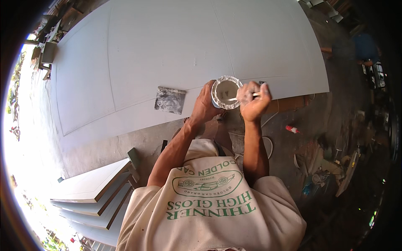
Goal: The person applies a white substance from a bucket onto a wood panel using a putty knife and then sands the surface with a piece of sandpaper. They then stir the contents of the bucket and move it to a different location in the workshop.
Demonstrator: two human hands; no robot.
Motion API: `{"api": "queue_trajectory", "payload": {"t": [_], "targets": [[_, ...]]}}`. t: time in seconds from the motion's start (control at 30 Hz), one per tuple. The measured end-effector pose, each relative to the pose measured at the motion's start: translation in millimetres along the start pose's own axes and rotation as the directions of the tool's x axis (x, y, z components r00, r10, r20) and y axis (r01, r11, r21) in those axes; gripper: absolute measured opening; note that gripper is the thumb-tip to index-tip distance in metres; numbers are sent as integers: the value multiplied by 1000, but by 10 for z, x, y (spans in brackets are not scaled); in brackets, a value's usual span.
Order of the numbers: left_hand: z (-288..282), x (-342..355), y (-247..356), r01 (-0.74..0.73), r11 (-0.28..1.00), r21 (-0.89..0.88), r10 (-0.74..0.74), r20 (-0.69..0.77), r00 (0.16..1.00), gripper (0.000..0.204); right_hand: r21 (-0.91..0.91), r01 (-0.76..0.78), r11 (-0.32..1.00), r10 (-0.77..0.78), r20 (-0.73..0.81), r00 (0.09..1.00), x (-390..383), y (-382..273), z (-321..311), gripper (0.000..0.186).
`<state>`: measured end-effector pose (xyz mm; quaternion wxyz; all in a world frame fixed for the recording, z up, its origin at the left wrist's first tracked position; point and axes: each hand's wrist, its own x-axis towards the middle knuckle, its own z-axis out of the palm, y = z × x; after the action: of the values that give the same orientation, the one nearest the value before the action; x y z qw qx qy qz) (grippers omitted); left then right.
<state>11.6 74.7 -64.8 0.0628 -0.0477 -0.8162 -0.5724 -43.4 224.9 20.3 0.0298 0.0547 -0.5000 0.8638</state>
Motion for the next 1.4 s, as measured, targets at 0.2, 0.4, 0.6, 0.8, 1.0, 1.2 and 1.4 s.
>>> {"api": "queue_trajectory", "payload": {"t": [0.2, 0.4, 0.6, 0.8, 1.0, 1.2, 1.4], "targets": [[4, 10, -18, -20, 993, 119, 11, 69, 998, 107, -12, -144, 989, 144, 23, 989, -195, 78, 16, 56], [4, -46, 75, 25, 999, 23, -27, 59, 998, 98, -55, -39, 998, 43, 72, 997, -219, 230, -104, 57], [12, 76, 11, 7, 1000, -6, -6, 33, 999, 94, -32, 89, 996, -84, 140, 987, -157, 334, -145, 53], [-10, 146, 24, -4, 1000, -10, 5, 27, 1000, 94, -111, 196, 974, -196, 10, 981, -162, 229, -107, 56], [23, 19, -84, 27, 998, 53, -32, 89, 996, 108, -139, 302, 943, -310, -41, 950, -190, 177, -60, 54], [36, -65, -96, 36, 997, 63, -41, 77, 996, 102, 107, 195, 975, -184, -107, 977, -168, 77, 134, 56], [-2, -109, -30, 29, 998, 61, -34, 75, 997, 97, 137, 160, 978, -166, 38, 985, -99, -59, 193, 47]]}}
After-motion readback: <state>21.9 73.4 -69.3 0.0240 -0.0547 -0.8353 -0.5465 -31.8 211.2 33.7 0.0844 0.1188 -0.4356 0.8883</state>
